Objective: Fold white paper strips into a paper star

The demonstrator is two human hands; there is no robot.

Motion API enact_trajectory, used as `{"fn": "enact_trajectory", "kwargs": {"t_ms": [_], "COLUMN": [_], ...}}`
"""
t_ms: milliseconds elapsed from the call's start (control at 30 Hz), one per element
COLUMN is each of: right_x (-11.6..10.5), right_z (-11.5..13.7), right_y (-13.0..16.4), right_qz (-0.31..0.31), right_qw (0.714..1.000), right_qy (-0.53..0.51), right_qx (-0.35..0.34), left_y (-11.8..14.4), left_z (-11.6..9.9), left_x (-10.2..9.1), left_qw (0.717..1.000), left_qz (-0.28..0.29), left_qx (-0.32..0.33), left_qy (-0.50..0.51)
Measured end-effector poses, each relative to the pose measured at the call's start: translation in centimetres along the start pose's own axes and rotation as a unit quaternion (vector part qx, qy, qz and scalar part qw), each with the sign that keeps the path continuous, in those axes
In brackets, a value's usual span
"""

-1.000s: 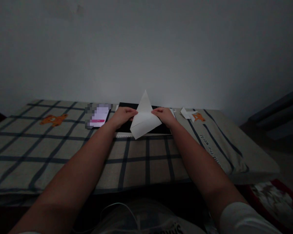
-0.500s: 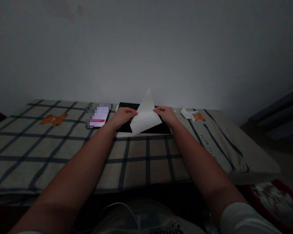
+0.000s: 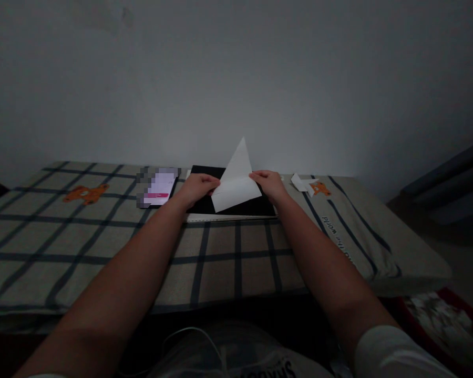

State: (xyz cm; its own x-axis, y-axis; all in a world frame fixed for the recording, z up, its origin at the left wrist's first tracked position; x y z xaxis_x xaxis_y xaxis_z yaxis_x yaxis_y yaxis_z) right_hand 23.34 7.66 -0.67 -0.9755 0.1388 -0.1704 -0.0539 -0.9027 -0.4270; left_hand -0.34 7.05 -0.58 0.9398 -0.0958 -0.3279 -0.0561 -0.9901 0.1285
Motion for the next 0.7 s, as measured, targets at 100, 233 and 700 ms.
{"fn": "enact_trajectory", "kwargs": {"t_ms": [100, 233, 700], "right_x": [-0.08, -0.20, -0.72], "right_z": [-0.19, -0.37, -0.70], "right_y": [-0.11, -0.22, -0.33], "right_qz": [-0.004, -0.010, -0.032], "right_qw": [1.000, 1.000, 0.999], "right_qy": [-0.004, -0.007, -0.001], "right_qx": [-0.005, -0.010, 0.023], "left_y": [0.17, 0.53, 0.38], "left_z": [-0.06, -0.38, -0.02], "left_x": [0.08, -0.01, 0.10], "left_qw": [1.000, 1.000, 0.999], "left_qz": [0.012, -0.004, 0.034], "left_qx": [-0.005, -0.004, -0.029], "left_qy": [-0.006, -0.017, 0.022]}}
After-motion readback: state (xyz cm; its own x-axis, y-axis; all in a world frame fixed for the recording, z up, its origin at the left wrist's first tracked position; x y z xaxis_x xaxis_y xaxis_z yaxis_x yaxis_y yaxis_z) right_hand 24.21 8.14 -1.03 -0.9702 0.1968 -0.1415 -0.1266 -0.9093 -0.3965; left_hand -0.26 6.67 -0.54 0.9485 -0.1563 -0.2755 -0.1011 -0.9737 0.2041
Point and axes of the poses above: each hand's wrist, its own y-axis away from the middle knuckle, its own x-axis out of the palm, z = x × y, the point moved 4 cm from there along -y, towards the middle knuckle, and after that the axes turned 13 degrees about -x, right-handed, at the moved point
